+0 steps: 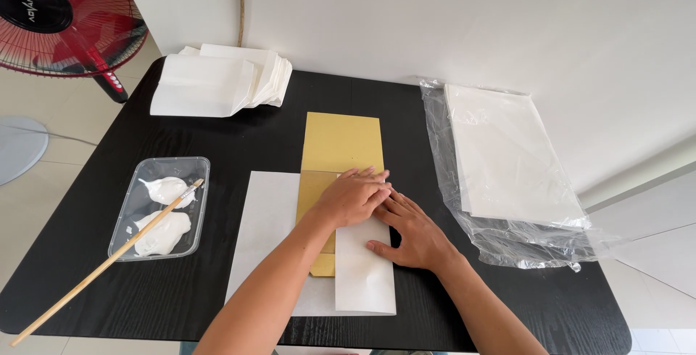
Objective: Assembling a paper bag by folding paper around a template and applying glue with a brush.
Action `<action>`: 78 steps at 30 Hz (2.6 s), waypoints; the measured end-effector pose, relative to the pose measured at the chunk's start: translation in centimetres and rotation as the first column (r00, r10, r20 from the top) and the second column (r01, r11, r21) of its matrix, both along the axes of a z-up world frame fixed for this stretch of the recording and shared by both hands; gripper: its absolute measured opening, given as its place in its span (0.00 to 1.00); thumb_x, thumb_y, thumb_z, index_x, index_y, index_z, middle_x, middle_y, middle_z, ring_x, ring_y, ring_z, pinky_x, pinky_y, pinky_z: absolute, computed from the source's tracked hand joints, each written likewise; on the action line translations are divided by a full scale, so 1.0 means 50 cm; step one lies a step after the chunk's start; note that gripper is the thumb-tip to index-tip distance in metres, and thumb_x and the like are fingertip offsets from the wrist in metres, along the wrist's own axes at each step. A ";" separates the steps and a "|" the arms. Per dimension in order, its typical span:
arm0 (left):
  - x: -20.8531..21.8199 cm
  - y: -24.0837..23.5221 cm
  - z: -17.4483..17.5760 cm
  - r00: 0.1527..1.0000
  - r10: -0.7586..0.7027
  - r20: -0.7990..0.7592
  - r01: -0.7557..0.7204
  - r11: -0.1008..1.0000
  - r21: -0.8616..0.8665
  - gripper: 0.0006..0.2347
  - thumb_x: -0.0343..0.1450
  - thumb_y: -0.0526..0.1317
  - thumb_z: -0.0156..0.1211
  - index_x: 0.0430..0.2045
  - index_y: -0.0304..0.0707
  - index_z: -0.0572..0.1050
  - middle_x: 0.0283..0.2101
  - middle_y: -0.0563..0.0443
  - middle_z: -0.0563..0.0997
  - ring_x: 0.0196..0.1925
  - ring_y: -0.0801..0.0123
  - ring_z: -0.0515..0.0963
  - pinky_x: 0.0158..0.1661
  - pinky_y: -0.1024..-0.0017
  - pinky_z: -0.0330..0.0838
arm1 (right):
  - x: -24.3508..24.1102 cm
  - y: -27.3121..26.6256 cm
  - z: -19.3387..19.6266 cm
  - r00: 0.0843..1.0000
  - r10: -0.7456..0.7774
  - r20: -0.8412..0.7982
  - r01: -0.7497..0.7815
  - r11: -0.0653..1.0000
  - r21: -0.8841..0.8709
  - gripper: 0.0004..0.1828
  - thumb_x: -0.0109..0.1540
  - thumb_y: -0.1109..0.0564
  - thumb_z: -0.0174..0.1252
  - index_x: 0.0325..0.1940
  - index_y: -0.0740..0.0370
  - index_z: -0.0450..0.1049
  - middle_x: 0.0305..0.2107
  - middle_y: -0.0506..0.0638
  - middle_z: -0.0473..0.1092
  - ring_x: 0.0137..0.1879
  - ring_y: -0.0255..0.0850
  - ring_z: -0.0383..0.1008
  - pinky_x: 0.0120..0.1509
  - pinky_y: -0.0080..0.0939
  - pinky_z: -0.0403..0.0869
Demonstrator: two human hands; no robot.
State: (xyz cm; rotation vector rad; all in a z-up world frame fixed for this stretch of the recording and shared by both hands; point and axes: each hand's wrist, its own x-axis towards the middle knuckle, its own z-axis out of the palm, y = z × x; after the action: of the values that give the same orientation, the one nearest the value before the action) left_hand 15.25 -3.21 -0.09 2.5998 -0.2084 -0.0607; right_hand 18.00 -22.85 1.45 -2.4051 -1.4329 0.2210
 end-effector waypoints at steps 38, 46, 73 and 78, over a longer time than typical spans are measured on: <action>0.016 -0.009 -0.081 0.978 -0.078 0.193 0.022 0.961 0.277 0.27 0.78 0.56 0.33 0.69 0.41 0.60 0.76 0.50 0.57 0.77 0.67 0.55 0.70 0.50 0.42 | -0.232 -0.094 0.102 0.953 -0.022 0.303 -0.007 0.995 0.095 0.28 0.70 0.43 0.48 0.70 0.61 0.66 0.66 0.55 0.67 0.73 0.52 0.63 0.69 0.53 0.67; 0.022 0.014 -0.050 0.997 0.000 0.082 0.008 0.995 -0.097 0.24 0.79 0.48 0.29 0.71 0.41 0.58 0.75 0.53 0.60 0.78 0.66 0.54 0.72 0.57 0.35 | -0.129 -0.020 -0.030 0.961 0.141 0.239 -0.155 0.987 0.044 0.27 0.72 0.47 0.45 0.69 0.66 0.65 0.69 0.61 0.62 0.76 0.56 0.58 0.74 0.55 0.60; -0.128 0.226 -0.062 0.424 0.878 -0.222 -0.883 0.455 0.112 0.37 0.66 0.63 0.67 0.57 0.29 0.64 0.57 0.35 0.71 0.58 0.45 0.74 0.51 0.54 0.76 | -0.098 0.030 -0.011 1.000 0.022 -0.017 -0.022 1.000 0.007 0.27 0.68 0.43 0.52 0.69 0.52 0.69 0.69 0.50 0.62 0.73 0.51 0.60 0.72 0.58 0.61; -0.166 0.230 0.019 0.450 0.853 -0.266 -0.864 0.491 0.113 0.24 0.71 0.58 0.59 0.49 0.36 0.76 0.56 0.37 0.72 0.58 0.45 0.70 0.54 0.53 0.70 | -0.096 0.026 -0.016 0.999 0.044 0.005 -0.045 0.996 0.076 0.26 0.68 0.44 0.53 0.68 0.54 0.70 0.67 0.51 0.63 0.71 0.52 0.62 0.71 0.57 0.62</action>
State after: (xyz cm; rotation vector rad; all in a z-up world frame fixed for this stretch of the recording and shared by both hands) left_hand 6.96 8.28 0.87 2.2933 1.2338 -0.0650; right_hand 13.18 -21.55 0.66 -2.3158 -1.4707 0.1697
